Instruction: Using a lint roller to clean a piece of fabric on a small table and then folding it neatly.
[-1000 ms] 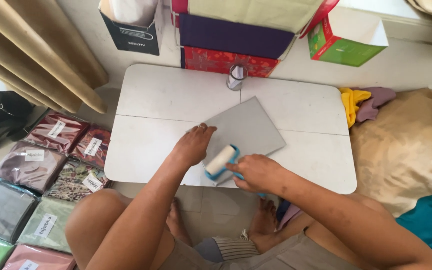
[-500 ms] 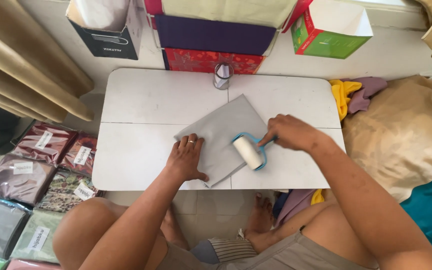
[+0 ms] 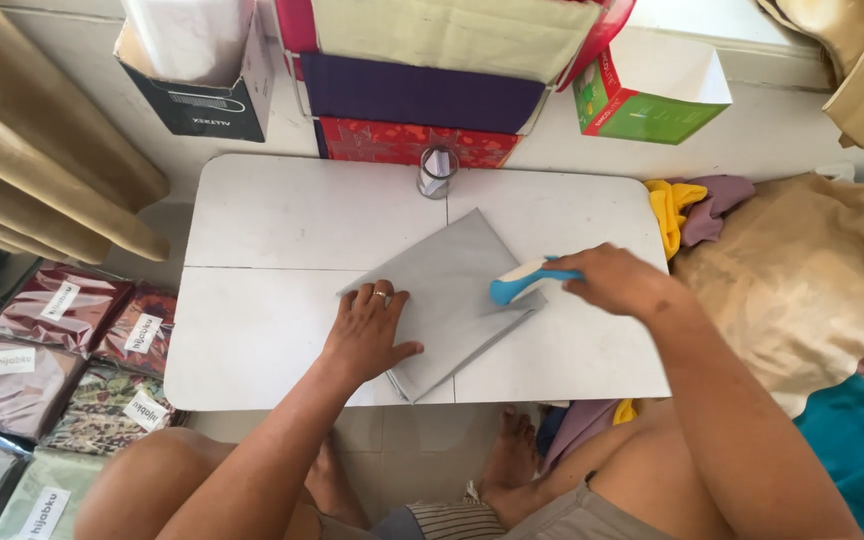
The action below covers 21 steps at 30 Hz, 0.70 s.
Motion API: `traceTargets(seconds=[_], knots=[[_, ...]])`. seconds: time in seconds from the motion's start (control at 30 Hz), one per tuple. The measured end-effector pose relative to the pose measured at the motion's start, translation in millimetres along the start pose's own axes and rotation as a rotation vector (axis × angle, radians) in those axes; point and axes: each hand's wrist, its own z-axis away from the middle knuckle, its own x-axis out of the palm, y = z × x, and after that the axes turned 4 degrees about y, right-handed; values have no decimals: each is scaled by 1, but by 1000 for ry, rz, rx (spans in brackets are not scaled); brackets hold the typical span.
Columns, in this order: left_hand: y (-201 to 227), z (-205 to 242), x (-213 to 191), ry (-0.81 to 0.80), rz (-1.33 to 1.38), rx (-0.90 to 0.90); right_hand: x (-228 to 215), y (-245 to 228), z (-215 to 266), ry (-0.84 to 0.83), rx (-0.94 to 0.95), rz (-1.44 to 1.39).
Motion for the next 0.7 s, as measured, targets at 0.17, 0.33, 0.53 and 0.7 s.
traceTargets(seconds=[0.17, 0.33, 0.53, 0.7], knots=[[-5, -8, 25, -36, -103, 19, 48, -20, -57, 148, -177, 102], [-3, -15, 28, -46, -116, 8, 42, -55, -70, 242, -242, 33], [-3, -16, 26, -59, -123, -4, 25, -46, -50, 137, -199, -148], [-6, -11, 12, -72, -65, 9, 12, -34, -5, 36, -93, -140]])
